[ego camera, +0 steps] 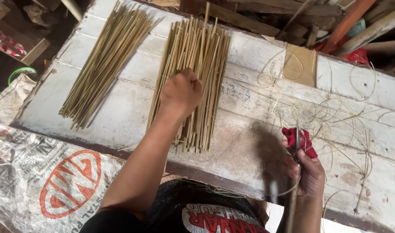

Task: Stripping the outer layer of bamboo sticks using a handheld blade tool to thin them down for further use.

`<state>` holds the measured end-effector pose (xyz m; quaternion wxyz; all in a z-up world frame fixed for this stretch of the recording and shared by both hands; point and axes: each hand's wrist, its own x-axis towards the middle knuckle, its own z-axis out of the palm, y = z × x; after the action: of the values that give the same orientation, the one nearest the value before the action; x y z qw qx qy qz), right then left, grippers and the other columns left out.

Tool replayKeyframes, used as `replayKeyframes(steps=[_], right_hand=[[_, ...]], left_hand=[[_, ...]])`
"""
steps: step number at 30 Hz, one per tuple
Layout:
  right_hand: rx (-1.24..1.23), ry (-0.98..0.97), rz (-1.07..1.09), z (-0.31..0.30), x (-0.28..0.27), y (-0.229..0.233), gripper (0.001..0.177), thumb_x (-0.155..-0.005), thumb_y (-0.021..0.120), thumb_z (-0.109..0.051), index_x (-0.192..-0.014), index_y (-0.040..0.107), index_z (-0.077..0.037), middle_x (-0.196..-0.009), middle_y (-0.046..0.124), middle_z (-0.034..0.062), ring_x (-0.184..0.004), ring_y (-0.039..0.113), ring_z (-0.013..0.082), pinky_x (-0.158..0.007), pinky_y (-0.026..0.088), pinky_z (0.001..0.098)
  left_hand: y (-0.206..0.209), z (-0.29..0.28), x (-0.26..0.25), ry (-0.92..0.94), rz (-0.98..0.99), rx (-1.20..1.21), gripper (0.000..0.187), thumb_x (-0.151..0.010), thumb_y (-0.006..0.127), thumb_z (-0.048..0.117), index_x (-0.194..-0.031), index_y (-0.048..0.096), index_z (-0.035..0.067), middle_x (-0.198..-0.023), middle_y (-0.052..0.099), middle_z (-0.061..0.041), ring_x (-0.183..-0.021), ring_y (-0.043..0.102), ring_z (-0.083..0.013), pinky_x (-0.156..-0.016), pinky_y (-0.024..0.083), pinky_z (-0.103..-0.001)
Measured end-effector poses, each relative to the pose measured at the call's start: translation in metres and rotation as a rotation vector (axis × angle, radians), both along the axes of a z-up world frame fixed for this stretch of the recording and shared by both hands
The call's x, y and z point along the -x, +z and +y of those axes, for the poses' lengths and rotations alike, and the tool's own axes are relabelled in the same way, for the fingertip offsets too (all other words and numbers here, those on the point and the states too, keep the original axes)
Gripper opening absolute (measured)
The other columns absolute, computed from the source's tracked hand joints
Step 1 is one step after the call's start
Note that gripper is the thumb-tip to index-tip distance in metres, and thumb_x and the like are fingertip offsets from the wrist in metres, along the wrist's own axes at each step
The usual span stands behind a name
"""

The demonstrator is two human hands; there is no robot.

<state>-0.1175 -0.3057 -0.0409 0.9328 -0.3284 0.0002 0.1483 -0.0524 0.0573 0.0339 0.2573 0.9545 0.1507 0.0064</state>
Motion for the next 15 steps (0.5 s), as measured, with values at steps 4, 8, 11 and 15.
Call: replayKeyframes(steps=[4, 8, 11, 15], right_hand=[[-0.014, -0.010, -0.041, 0.006, 0.001, 0.010, 0.064, -0.095, 0.061, 0.002, -0.153, 0.037, 0.008, -0.128, 0.061, 0.0331, -0.058, 0.049, 0.0089, -0.045, 0.042, 0.0165], [0.005, -0.112, 0.041, -0.008, 0.002, -0.005, 0.052, -0.091, 0.061, 0.002, -0.142, 0.050, 0.007, -0.129, 0.057, 0.0324, -0.070, 0.051, 0.0088, -0.049, 0.043, 0.0131], [-0.024, -0.063, 0.013, -0.009, 0.003, -0.002, 0.053, -0.094, 0.064, -0.001, -0.143, 0.048, 0.010, -0.134, 0.058, 0.0341, -0.060, 0.047, 0.0047, -0.047, 0.039, 0.0149], [-0.192, 0.063, -0.015, -0.009, 0.007, 0.013, 0.065, -0.106, 0.059, -0.020, -0.160, 0.028, 0.001, -0.149, 0.040, 0.0389, -0.058, 0.045, 0.0054, -0.046, 0.042, 0.0166]], left_hand=[[0.023, -0.006, 0.028, -0.056, -0.598, 0.326, 0.010, -0.100, 0.049, 0.004, -0.098, 0.058, 0.001, -0.072, 0.062, -0.007, -0.057, 0.060, -0.0170, -0.046, 0.048, -0.030], [0.031, -0.042, 0.062, -0.279, -0.938, 0.319, 0.013, -0.104, 0.041, -0.005, -0.106, 0.054, -0.004, -0.089, 0.061, -0.014, -0.061, 0.057, -0.0146, -0.045, 0.048, -0.020], [-0.014, -0.077, 0.078, -0.423, -0.792, 0.371, 0.020, -0.097, 0.037, -0.013, -0.111, 0.048, -0.003, -0.090, 0.058, -0.015, -0.050, 0.050, -0.0082, -0.031, 0.039, -0.015], [-0.039, -0.099, 0.083, -0.502, -0.745, 0.336, 0.014, -0.101, 0.050, 0.002, -0.110, 0.055, -0.007, -0.099, 0.061, -0.023, -0.067, 0.064, -0.0258, -0.051, 0.060, -0.030]])
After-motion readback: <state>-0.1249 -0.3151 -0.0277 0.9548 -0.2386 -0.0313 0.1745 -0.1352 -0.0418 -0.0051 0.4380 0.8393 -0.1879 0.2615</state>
